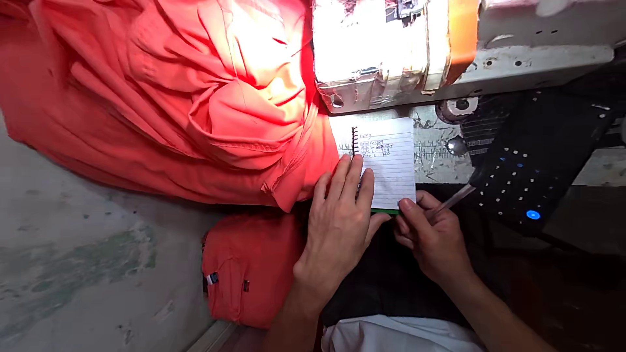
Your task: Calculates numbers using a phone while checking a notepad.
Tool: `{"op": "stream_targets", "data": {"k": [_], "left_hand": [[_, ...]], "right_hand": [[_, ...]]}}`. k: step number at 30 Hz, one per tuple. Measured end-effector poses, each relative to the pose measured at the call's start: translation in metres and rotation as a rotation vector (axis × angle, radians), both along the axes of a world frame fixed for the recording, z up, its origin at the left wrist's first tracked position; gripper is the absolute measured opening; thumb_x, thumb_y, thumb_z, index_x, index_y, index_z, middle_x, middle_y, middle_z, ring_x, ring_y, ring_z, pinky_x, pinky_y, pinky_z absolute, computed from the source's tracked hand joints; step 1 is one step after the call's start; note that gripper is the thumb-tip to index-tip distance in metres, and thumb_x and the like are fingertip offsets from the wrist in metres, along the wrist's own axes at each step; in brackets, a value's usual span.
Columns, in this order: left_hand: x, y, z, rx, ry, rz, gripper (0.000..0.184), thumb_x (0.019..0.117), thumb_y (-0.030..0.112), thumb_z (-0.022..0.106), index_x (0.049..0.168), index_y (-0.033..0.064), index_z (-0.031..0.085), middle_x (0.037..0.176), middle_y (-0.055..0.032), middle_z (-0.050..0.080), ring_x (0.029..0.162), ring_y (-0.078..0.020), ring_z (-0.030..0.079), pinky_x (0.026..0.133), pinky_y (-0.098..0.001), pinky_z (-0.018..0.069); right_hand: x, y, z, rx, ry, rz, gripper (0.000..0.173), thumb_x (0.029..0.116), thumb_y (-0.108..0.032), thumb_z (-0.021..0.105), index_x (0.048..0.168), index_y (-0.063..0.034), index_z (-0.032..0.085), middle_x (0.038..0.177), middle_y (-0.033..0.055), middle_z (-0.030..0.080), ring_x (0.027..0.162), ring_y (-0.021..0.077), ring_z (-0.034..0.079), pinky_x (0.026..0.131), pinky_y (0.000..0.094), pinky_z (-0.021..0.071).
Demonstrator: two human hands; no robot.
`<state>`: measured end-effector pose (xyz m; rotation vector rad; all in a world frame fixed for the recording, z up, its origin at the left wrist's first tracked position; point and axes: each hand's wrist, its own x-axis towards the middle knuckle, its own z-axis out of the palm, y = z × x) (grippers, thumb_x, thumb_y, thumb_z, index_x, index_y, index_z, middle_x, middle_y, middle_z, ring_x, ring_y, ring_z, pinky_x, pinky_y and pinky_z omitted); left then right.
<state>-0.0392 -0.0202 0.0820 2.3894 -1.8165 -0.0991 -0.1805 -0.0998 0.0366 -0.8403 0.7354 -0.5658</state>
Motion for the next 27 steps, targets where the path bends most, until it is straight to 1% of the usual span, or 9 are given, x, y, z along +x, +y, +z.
{"op": "stream_targets", "data": {"k": [3, 6, 9, 11, 15, 18, 22, 25, 27], "left_hand": [[-0.007, -0.006, 0.000, 0.020, 0.001, 0.001, 0.061, 0.0990, 0.051, 0.055, 0.133, 0.0016, 0.065, 0.154, -0.0167, 0.051, 0.146, -0.0328, 0.044, 0.114, -0.0535, 0.0387], [-0.009, -0.008, -0.002, 0.017, 0.090, -0.003, 0.052, 0.0993, 0.048, 0.057, 0.131, 0.0081, 0.067, 0.156, -0.0216, 0.046, 0.147, -0.0379, 0.041, 0.115, -0.0548, 0.0378], [-0.005, -0.007, -0.003, -0.022, 0.157, -0.019, 0.047, 0.0985, 0.046, 0.060, 0.131, 0.0127, 0.068, 0.154, -0.0162, 0.051, 0.146, -0.0382, 0.042, 0.115, -0.0554, 0.0372], [0.001, -0.006, -0.002, -0.032, 0.209, -0.030, 0.055, 0.0980, 0.050, 0.060, 0.140, 0.0149, 0.063, 0.155, -0.0106, 0.051, 0.148, -0.0358, 0.040, 0.116, -0.0587, 0.0336], [0.021, -0.008, -0.003, -0.044, 0.229, -0.022, 0.084, 0.0927, 0.072, 0.051, 0.152, 0.0122, 0.050, 0.161, -0.0096, 0.043, 0.152, -0.0371, 0.030, 0.118, -0.0586, 0.0292], [0.028, -0.016, -0.008, 0.001, 0.127, -0.013, 0.090, 0.0932, 0.077, 0.041, 0.154, 0.0102, 0.047, 0.165, -0.0104, 0.035, 0.154, -0.0344, 0.026, 0.119, -0.0548, 0.0278], [0.024, -0.024, -0.010, -0.002, 0.098, 0.002, 0.086, 0.0933, 0.076, 0.042, 0.154, 0.0153, 0.048, 0.162, -0.0045, 0.042, 0.150, -0.0281, 0.037, 0.116, -0.0597, 0.0279], [0.021, -0.029, -0.003, 0.076, 0.088, -0.005, 0.089, 0.0899, 0.080, 0.044, 0.157, 0.0209, 0.045, 0.165, -0.0007, 0.038, 0.151, -0.0311, 0.035, 0.113, -0.0636, 0.0273], [0.020, -0.029, -0.003, 0.065, 0.115, -0.026, 0.088, 0.0897, 0.077, 0.048, 0.154, 0.0177, 0.049, 0.163, -0.0009, 0.040, 0.151, -0.0351, 0.034, 0.113, -0.0672, 0.0277]], "right_hand": [[-0.001, 0.006, -0.006, -0.006, -0.065, -0.118, 0.011, 0.1060, -0.013, 0.050, 0.101, -0.0120, 0.060, 0.063, -0.0074, 0.057, 0.048, -0.0009, 0.049, 0.045, 0.0137, 0.0411], [0.000, 0.007, -0.010, -0.021, -0.072, -0.182, 0.011, 0.1065, -0.011, 0.048, 0.105, -0.0099, 0.060, 0.063, -0.0055, 0.059, 0.048, 0.0003, 0.050, 0.045, 0.0143, 0.0421], [-0.001, 0.005, -0.010, -0.008, -0.081, -0.166, 0.018, 0.1095, -0.024, 0.047, 0.108, -0.0124, 0.060, 0.065, -0.0066, 0.060, 0.049, -0.0005, 0.049, 0.047, 0.0140, 0.0420], [-0.001, 0.002, -0.009, 0.009, -0.065, -0.137, 0.023, 0.1092, -0.033, 0.048, 0.105, -0.0155, 0.062, 0.065, -0.0086, 0.059, 0.049, -0.0016, 0.047, 0.047, 0.0138, 0.0404], [0.003, -0.006, -0.005, -0.012, 0.022, -0.135, 0.012, 0.1047, -0.008, 0.052, 0.097, -0.0113, 0.061, 0.063, -0.0065, 0.059, 0.046, -0.0016, 0.048, 0.043, 0.0123, 0.0402], [0.001, -0.008, -0.003, -0.043, 0.055, -0.111, 0.011, 0.1038, -0.008, 0.053, 0.096, -0.0115, 0.061, 0.063, -0.0072, 0.059, 0.046, -0.0014, 0.048, 0.044, 0.0125, 0.0399], [0.001, -0.006, -0.005, -0.046, 0.014, -0.141, 0.010, 0.1039, -0.007, 0.053, 0.098, -0.0100, 0.061, 0.064, -0.0069, 0.058, 0.048, -0.0008, 0.048, 0.046, 0.0133, 0.0406], [0.002, 0.002, -0.004, 0.035, -0.047, -0.186, 0.011, 0.1056, -0.006, 0.048, 0.104, -0.0077, 0.058, 0.067, -0.0061, 0.058, 0.051, -0.0003, 0.048, 0.050, 0.0143, 0.0423], [-0.008, 0.009, -0.001, 0.080, -0.055, -0.131, 0.014, 0.1092, -0.015, 0.044, 0.106, -0.0109, 0.057, 0.069, -0.0083, 0.057, 0.051, -0.0017, 0.045, 0.051, 0.0145, 0.0409]]}}
